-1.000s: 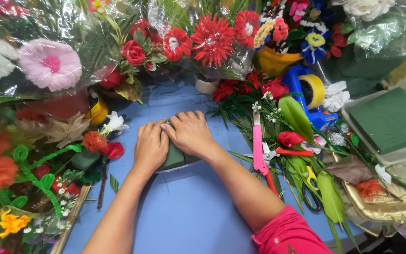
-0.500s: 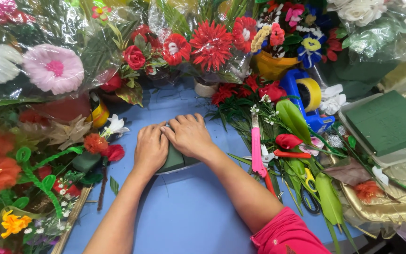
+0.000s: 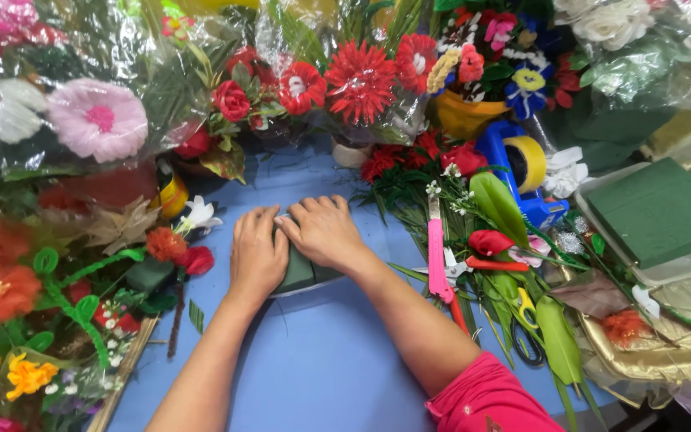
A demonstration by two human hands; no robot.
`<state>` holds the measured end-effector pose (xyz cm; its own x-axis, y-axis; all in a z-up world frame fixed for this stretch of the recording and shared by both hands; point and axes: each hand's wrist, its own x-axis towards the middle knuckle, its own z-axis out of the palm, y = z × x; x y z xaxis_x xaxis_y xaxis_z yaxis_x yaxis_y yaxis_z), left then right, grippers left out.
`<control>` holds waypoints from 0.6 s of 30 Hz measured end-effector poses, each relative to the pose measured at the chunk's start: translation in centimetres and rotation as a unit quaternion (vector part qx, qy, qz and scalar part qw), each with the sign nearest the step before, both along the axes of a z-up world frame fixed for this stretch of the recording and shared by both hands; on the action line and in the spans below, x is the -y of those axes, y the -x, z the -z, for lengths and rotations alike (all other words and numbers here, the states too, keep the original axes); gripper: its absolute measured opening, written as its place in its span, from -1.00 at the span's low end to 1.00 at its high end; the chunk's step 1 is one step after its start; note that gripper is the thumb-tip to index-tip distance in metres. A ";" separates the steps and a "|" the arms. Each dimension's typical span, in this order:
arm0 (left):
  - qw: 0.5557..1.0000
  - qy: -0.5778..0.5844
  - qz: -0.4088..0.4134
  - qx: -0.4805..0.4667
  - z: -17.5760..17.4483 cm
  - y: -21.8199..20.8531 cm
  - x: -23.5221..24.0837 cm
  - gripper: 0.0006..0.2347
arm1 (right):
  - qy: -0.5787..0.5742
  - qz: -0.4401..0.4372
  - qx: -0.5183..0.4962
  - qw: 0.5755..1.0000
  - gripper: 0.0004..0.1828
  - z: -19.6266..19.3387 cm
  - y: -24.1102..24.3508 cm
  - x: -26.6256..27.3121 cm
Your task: The person uses a utility knife to cut a rectangular block of green floral foam into two smaller pieces. They then place the cut pieces into a clear plastic container and wrap the container with plastic film.
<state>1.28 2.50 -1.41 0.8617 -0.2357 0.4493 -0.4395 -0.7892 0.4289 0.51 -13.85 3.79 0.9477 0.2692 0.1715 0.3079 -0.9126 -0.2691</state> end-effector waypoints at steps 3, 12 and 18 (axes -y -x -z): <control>0.995 -0.018 -0.036 0.088 -1.2 1.1 0.3 -0.61 | -0.001 -0.005 0.000 1.000 -0.42 -0.3 -0.2 0.1; 0.994 -0.024 0.015 0.109 -5.7 10.0 -0.1 -0.65 | 0.005 -0.014 0.011 1.000 -0.46 0.0 -0.2 0.4; 0.955 0.155 0.189 -0.168 -8.2 17.7 -3.3 -0.66 | 0.026 0.000 0.062 0.998 -0.41 0.2 -0.5 0.1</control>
<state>-16.39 5.84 6.76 0.8495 -0.4589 0.2605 -0.4639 -0.4141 0.7832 1.04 -13.91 3.57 0.9198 0.2815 0.2732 0.3365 -0.9243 -0.1804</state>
